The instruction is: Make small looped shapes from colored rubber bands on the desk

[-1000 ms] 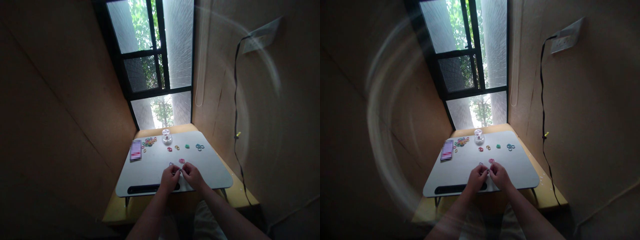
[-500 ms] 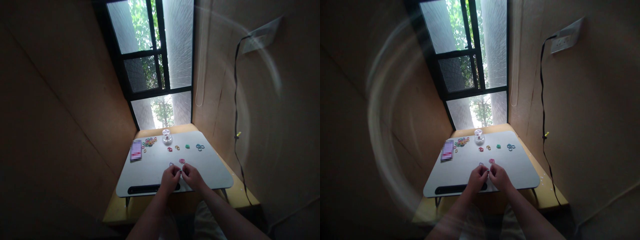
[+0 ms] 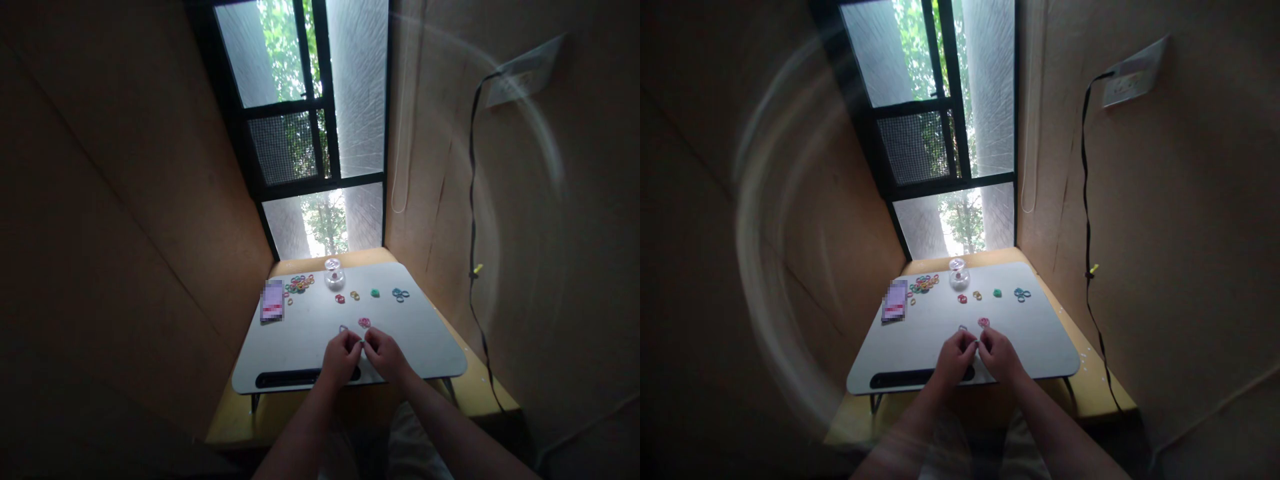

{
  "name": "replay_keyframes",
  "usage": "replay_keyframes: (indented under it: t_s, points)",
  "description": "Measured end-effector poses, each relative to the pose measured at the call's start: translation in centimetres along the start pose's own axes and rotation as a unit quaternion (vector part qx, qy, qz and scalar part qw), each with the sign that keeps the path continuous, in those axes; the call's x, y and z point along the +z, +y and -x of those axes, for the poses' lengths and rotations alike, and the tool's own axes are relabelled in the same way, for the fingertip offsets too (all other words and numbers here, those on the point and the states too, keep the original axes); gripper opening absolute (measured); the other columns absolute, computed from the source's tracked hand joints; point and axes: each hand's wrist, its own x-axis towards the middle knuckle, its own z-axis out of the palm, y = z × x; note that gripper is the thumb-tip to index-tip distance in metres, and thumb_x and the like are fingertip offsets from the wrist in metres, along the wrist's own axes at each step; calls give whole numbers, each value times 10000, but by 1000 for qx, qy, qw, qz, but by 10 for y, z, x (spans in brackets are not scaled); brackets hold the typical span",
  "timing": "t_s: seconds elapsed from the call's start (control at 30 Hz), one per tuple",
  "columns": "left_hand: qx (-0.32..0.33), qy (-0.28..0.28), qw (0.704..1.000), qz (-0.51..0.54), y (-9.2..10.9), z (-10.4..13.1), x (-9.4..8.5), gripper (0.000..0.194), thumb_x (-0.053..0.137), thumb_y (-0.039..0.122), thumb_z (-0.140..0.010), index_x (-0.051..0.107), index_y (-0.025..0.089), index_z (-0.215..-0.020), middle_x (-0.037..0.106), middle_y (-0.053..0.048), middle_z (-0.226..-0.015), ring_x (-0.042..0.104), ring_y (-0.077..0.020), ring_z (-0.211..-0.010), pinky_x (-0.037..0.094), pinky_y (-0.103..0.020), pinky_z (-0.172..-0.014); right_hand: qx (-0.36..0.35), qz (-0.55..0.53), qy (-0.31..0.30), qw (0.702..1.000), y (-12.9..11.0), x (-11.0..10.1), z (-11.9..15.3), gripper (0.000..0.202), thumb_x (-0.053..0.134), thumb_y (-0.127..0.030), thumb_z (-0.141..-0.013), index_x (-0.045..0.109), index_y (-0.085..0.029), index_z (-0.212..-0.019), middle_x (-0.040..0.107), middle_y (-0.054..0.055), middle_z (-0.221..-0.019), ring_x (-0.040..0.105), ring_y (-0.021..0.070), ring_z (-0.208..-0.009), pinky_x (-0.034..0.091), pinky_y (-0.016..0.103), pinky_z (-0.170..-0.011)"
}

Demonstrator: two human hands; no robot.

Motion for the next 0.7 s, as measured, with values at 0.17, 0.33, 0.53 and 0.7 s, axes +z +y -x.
replay_keyframes:
  t_s: [0.17,0.33,0.53,0.7]
  points:
    - [3,-2,1000,-6,0,1,0,123,579,268,-820,628,162,-783,613,5,-692,507,-115,-611,374,-230,-592,-2,4,-1,1000,-1,-1,0,144,487,-240,-832,444,-222,-696,497,-27,-619,465,147,-584,345,265,-570]
    - [3,-4,1000,-2,-1,1,0,135,580,281,-829,625,162,-786,607,7,-688,501,-115,-608,364,-231,-585,-7,7,1,1000,0,0,0,119,479,-218,-828,459,-218,-712,512,-22,-640,480,150,-598,351,268,-580]
    - [2,-3,1000,-1,0,1,0,148,581,294,-834,621,162,-779,603,8,-687,498,-114,-609,362,-232,-584,-12,-7,-1,1000,-1,-2,1,112,482,-219,-832,486,-212,-720,522,-21,-651,483,151,-612,364,266,-594]
    - [4,2,1000,-3,-2,1,1,137,575,282,-831,615,163,-775,595,12,-680,498,-111,-607,363,-227,-584,-11,-46,-2,999,2,-2,0,152,457,-248,-856,508,-208,-719,523,-17,-654,496,156,-633,381,265,-610]
